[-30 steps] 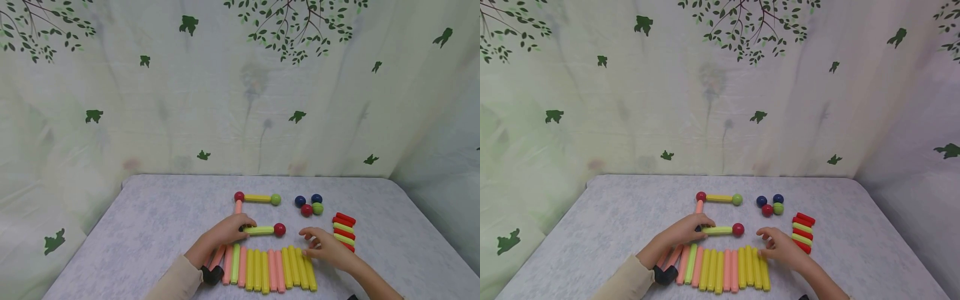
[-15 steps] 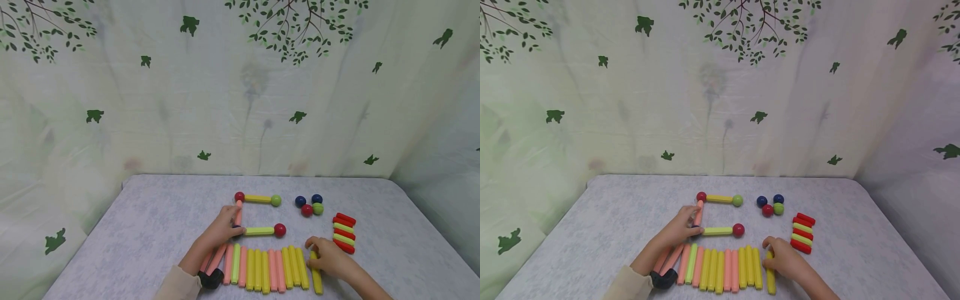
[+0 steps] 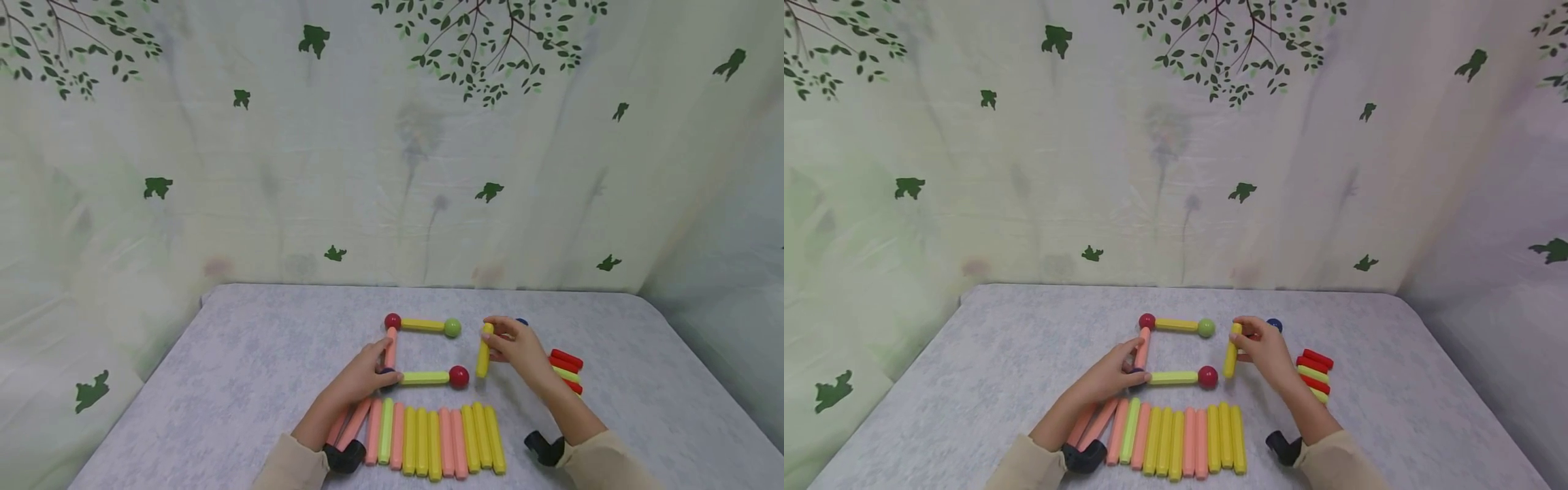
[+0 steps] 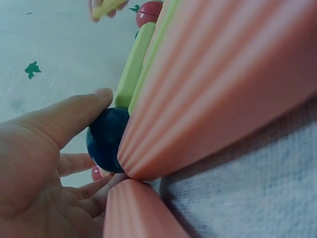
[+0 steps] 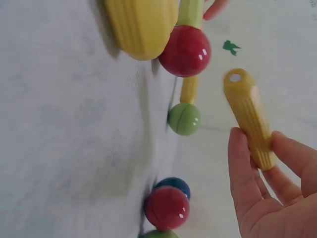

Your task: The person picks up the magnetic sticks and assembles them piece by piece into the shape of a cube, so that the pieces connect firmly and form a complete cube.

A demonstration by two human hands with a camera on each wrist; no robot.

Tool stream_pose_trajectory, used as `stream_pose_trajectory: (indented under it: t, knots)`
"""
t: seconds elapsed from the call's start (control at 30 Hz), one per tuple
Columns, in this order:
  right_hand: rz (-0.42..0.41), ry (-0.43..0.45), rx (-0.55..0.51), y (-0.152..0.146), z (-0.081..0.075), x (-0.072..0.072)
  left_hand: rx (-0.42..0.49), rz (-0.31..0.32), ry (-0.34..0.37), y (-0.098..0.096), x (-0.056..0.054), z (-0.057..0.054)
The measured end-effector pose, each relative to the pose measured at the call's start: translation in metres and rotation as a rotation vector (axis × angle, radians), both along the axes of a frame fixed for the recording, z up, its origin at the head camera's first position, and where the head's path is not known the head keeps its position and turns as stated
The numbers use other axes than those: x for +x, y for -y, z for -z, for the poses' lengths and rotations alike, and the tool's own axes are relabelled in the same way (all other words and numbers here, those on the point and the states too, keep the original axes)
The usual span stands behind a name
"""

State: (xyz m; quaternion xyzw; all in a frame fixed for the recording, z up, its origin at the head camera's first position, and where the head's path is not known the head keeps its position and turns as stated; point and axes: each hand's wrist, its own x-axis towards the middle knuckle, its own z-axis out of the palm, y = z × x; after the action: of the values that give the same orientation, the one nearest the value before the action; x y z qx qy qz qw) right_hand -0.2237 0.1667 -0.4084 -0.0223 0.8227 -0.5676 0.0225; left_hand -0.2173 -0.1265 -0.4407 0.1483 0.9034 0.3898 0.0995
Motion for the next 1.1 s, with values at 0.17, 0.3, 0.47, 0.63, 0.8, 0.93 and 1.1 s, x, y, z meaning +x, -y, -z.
stream_pose_trajectory:
  t: [0.17,0.3,0.47,0.63,0.8,0.93,1.1]
  knots:
    - [-0.006,0.045,-0.088,0.014,0.007,-0.024,-0.002,-0.009,0.01,-0.001,0.0,0.0]
    - [-0.028,0.109,-0.135,0.021,0.014,-0.035,-0.003,-0.015,0.012,-0.001,0.0,0.0]
    - [-0.075,0.164,-0.142,0.024,0.021,-0.043,0.003,-0.019,0.019,-0.002,0.001,0.001]
    - [-0.11,0.22,-0.127,0.026,0.024,-0.048,0.018,-0.015,0.02,-0.001,0.002,0.002]
    - [-0.151,0.278,-0.115,0.028,0.024,-0.05,0.046,0.001,0.01,0.0,0.003,0.001]
    - [-0.134,0.301,-0.076,0.03,0.026,-0.054,0.046,0.001,0.007,0.0,0.004,0.0]
    - [-0.123,0.298,-0.021,0.031,0.028,-0.058,0.032,-0.008,0.009,0.0,0.003,0.0]
